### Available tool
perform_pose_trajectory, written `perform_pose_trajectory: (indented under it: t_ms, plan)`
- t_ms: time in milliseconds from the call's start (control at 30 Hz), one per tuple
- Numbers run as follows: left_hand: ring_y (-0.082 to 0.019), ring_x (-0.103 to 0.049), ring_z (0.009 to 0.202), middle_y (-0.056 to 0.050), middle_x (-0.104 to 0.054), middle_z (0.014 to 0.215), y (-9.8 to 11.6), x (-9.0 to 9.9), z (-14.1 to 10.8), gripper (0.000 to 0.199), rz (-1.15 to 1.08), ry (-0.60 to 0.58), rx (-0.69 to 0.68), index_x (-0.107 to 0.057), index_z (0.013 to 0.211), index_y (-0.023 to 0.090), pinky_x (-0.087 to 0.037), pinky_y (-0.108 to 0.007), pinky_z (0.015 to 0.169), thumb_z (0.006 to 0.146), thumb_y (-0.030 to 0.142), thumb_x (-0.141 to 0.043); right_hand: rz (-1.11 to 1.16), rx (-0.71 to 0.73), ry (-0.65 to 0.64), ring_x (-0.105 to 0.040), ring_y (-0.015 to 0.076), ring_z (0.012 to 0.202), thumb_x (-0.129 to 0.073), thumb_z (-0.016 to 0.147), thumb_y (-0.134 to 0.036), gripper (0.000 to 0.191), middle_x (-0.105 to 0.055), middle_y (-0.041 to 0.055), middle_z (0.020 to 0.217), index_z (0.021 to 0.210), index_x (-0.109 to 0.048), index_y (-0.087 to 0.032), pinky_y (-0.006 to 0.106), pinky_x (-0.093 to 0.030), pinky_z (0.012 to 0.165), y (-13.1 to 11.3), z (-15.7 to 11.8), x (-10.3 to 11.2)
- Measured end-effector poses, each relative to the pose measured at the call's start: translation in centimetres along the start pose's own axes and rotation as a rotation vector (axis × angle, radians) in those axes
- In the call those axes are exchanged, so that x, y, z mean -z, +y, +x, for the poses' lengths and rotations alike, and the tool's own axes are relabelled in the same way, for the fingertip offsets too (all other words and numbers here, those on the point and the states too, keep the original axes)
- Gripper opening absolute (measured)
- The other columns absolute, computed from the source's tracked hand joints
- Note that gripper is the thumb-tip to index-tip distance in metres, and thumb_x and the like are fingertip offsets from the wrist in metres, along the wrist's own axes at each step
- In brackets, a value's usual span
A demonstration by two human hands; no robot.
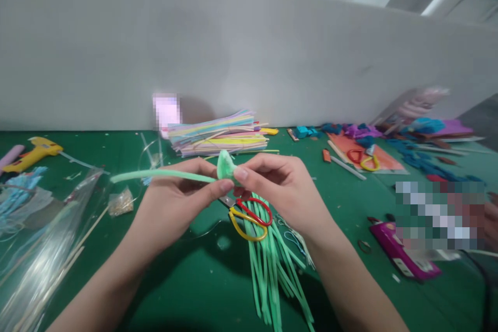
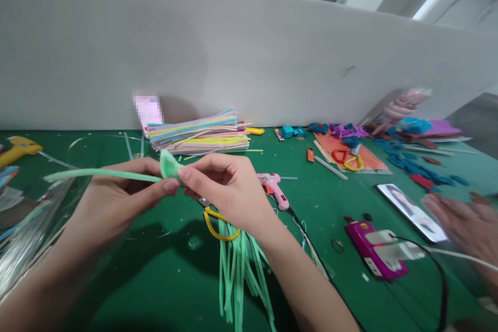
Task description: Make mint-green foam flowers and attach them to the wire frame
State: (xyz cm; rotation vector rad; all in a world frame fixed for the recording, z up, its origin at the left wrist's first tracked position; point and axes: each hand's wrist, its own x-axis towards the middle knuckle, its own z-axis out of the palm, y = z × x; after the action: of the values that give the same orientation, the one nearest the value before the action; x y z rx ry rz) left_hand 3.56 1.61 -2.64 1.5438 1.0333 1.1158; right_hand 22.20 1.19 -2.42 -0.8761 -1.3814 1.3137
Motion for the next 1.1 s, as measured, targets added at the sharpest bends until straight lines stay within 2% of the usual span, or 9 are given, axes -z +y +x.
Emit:
perform_pose_trajectory:
  t_ms: [167, 267, 333, 433, 567, 767, 933, 1100]
  plan:
    - [-0.005, -0.040, 0.046, 0.005, -0.060, 0.057, -0.4, 0.3, 0.1, 0.019, -0.190, 0.021, 0.085, -0.071, 0.070, 0.022, -0.028, -0.017, 0.041, 0.077, 0.035, -0.083, 0.209, -0.110, -0.184, -0.070, 0.0114, 0.066, -0.056, 0.095, -0.053, 0.040, -0.072, 0.0030, 0.077, 0.095, -0.076, -0.018, 0.021, -0.058, 0.060, 0.8, 0.9, 1.3]
    - [-0.005, -0.039, 0.044, 0.003, -0.061, 0.057, -0.3, 0.4, 0.1, 0.019, -0.257, 0.026, 0.136, -0.073, 0.070, 0.022, -0.024, -0.018, 0.039, 0.074, 0.036, -0.085, 0.274, -0.122, -0.285, -0.069, 0.0095, 0.064, -0.072, 0.088, -0.040, 0.024, -0.073, -0.0002, 0.077, 0.103, -0.075, -0.022, 0.020, -0.058, 0.059, 1.8, 1.6, 2.5]
    - [-0.005, -0.038, 0.044, 0.003, -0.061, 0.057, -0.2, 0.4, 0.1, 0.020, -0.291, 0.016, 0.157, -0.072, 0.069, 0.021, -0.022, -0.018, 0.039, 0.073, 0.036, -0.085, 0.272, -0.087, -0.327, -0.069, 0.0090, 0.065, -0.082, 0.078, -0.027, 0.022, -0.075, -0.0017, 0.079, 0.099, -0.075, -0.023, 0.020, -0.058, 0.060, 2.4, 1.8, 2.9]
    - [-0.004, -0.037, 0.043, 0.003, -0.061, 0.057, -0.2, 0.3, 0.1, 0.020, -0.313, 0.001, 0.157, -0.072, 0.068, 0.020, -0.022, -0.017, 0.039, 0.074, 0.034, -0.084, 0.233, -0.044, -0.293, -0.069, 0.0096, 0.065, -0.086, 0.071, -0.023, 0.021, -0.075, -0.0024, 0.076, 0.090, -0.077, -0.023, 0.021, -0.058, 0.059, 2.8, 1.9, 2.9]
    - [-0.003, -0.038, 0.043, 0.003, -0.063, 0.058, -0.4, 0.2, 0.1, 0.017, -0.322, -0.010, 0.151, -0.072, 0.071, 0.021, -0.024, -0.016, 0.039, 0.076, 0.033, -0.084, 0.170, 0.012, -0.236, -0.069, 0.0102, 0.063, -0.081, 0.078, -0.026, 0.009, -0.074, -0.0017, 0.072, 0.085, -0.078, -0.023, 0.022, -0.057, 0.058, 2.6, 1.8, 2.7]
    - [-0.003, -0.037, 0.045, 0.003, -0.064, 0.060, -0.5, 0.3, 0.1, 0.017, -0.304, -0.018, 0.152, -0.074, 0.075, 0.021, -0.024, -0.015, 0.039, 0.077, 0.034, -0.083, 0.172, 0.036, -0.273, -0.071, 0.0102, 0.065, -0.077, 0.084, -0.026, 0.005, -0.076, -0.0006, 0.074, 0.087, -0.077, -0.022, 0.021, -0.058, 0.060, 2.2, 1.7, 2.9]
    - [-0.004, -0.038, 0.045, 0.003, -0.062, 0.060, -0.3, 0.3, 0.1, 0.018, -0.279, -0.026, 0.145, -0.072, 0.073, 0.019, -0.024, -0.017, 0.039, 0.077, 0.034, -0.082, 0.206, -0.009, -0.298, -0.071, 0.0105, 0.066, -0.075, 0.086, -0.029, 0.009, -0.077, 0.0000, 0.076, 0.087, -0.076, -0.020, 0.021, -0.058, 0.060, 2.1, 1.6, 3.0]
    - [-0.004, -0.037, 0.045, 0.004, -0.060, 0.059, -0.3, 0.3, 0.1, 0.018, -0.244, -0.007, 0.136, -0.072, 0.076, 0.020, -0.024, -0.016, 0.039, 0.078, 0.034, -0.082, 0.289, -0.102, -0.256, -0.072, 0.0106, 0.065, -0.074, 0.086, -0.034, 0.016, -0.077, 0.0016, 0.075, 0.085, -0.077, -0.018, 0.020, -0.058, 0.060, 1.5, 1.5, 2.7]
